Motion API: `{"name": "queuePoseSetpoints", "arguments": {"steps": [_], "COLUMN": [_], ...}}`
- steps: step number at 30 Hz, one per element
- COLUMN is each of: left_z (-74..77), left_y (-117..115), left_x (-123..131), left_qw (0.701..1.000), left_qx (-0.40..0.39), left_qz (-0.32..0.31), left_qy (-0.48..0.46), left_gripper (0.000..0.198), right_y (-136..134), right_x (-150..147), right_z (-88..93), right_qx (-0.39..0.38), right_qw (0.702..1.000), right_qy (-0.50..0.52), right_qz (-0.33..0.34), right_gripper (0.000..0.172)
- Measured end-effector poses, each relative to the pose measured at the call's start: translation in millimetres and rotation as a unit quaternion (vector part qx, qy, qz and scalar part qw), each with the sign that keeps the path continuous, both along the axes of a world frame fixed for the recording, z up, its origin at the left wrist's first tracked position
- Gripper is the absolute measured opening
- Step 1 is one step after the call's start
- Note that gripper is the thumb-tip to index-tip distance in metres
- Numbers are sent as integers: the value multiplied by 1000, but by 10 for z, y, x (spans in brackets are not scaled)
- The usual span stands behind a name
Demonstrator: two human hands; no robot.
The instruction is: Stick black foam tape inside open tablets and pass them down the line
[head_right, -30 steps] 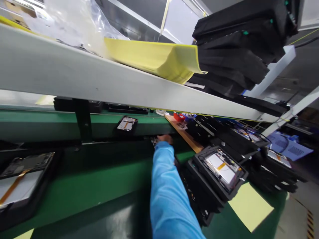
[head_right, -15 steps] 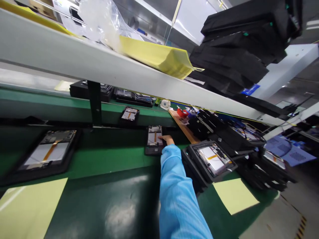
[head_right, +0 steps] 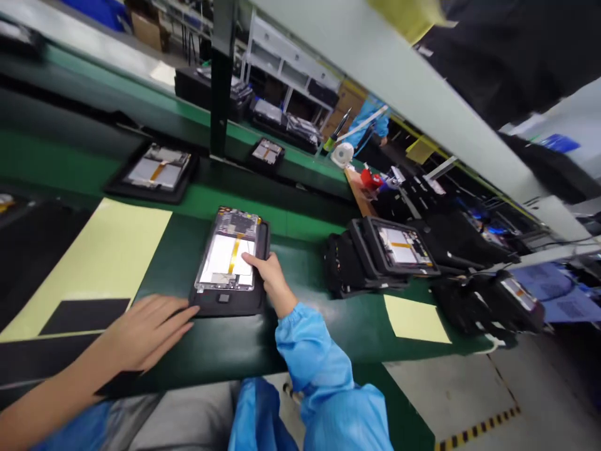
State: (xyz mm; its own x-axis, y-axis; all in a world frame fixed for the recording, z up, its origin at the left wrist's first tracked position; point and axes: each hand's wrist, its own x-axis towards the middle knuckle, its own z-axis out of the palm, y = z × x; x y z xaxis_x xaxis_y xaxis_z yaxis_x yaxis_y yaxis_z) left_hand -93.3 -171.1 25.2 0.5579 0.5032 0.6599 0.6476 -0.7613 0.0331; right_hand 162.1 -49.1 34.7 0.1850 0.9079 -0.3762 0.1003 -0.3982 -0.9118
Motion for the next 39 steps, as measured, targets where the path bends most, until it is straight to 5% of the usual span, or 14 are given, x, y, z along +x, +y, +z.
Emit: {"name": "queuePoseSetpoints", "arguments": {"steps": [3, 5, 9, 13, 17, 23, 29, 39], "left_z": [-113, -213, -330, -321, -253, -203, -348, -424], "left_y": [-125, -149, -102, -44, -43, 123, 419, 515], "left_x": [229, 286, 339, 417, 494, 614, 469, 245], "left_qw": [999, 997, 992, 990, 975, 970, 994, 990], "left_qx": [-36, -74, -124, -140, -206, -216, -101, -95], "left_qz": [-4, 8, 31, 23, 13, 0, -37, -92], "left_qy": [-7, -4, 7, -10, -78, -112, -5, -45], "left_gripper": [26, 28, 30, 33, 32, 24, 23, 32], "right_y": [-299, -494, -957, -1308, -1429, -1254, -1141, -1225], "right_x": [-68, -57, -42, -100, -141, 14, 92, -261], "right_z": [-12, 59, 142, 71, 39, 42, -60, -225], "right_qx": [-7, 64, 257, 226, 203, 143, 229, 201], "right_qw": [999, 990, 899, 859, 908, 975, 955, 943], "right_qy": [-41, -114, -303, -366, -281, -110, -191, -263], "right_qz": [36, 57, 181, 279, 233, 133, 10, 39], "right_gripper": [65, 60, 17, 16, 35, 12, 14, 20]}}
